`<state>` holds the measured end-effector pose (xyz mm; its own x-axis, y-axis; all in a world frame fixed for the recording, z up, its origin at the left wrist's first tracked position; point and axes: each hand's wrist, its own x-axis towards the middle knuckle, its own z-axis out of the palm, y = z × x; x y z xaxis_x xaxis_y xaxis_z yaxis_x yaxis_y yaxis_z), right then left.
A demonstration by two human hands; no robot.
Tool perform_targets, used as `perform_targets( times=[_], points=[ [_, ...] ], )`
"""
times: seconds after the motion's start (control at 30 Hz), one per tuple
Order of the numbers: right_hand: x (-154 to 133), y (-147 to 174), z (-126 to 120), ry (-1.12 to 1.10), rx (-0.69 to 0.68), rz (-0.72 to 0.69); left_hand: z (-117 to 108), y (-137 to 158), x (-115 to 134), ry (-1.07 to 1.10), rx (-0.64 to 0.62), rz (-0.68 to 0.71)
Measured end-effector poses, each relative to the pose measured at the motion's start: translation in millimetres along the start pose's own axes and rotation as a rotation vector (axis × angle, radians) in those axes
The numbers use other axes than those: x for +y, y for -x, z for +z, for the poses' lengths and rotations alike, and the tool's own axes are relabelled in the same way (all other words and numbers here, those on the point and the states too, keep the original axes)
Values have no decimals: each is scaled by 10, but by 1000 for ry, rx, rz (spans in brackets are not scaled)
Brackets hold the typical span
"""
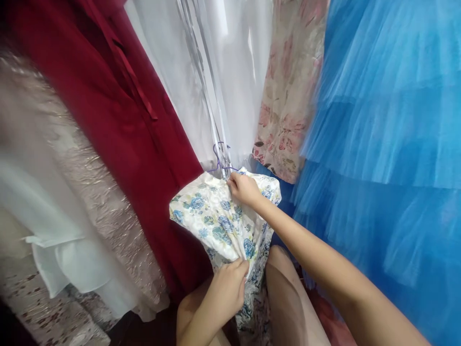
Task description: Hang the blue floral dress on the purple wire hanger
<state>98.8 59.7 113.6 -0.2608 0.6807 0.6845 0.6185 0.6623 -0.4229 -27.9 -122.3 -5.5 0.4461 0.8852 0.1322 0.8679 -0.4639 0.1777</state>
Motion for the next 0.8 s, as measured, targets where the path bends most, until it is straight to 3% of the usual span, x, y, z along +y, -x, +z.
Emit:
perform_targets(
  times=[0.2, 0.4, 0.53, 0.63, 0.73, 0.8],
  points=[
    [-6, -31, 24, -117, 147, 95, 136, -12, 91, 70, 15, 13],
    [-103, 262, 107, -674, 171, 388, 179, -50, -58, 492, 131, -40],
    [-242, 445, 151, -1090, 115, 569, -219, -292, -272, 697, 508, -140],
    [-341, 493, 139, -1219, 114, 597, -689, -585, -432, 601, 781, -105],
    [-385, 467, 113, -1242, 110, 576, -1045, -881, -563, 466, 784, -1],
    [-368, 431, 126, -1230, 112, 543, -1157, -1025, -599, 392, 760, 59]
  ],
)
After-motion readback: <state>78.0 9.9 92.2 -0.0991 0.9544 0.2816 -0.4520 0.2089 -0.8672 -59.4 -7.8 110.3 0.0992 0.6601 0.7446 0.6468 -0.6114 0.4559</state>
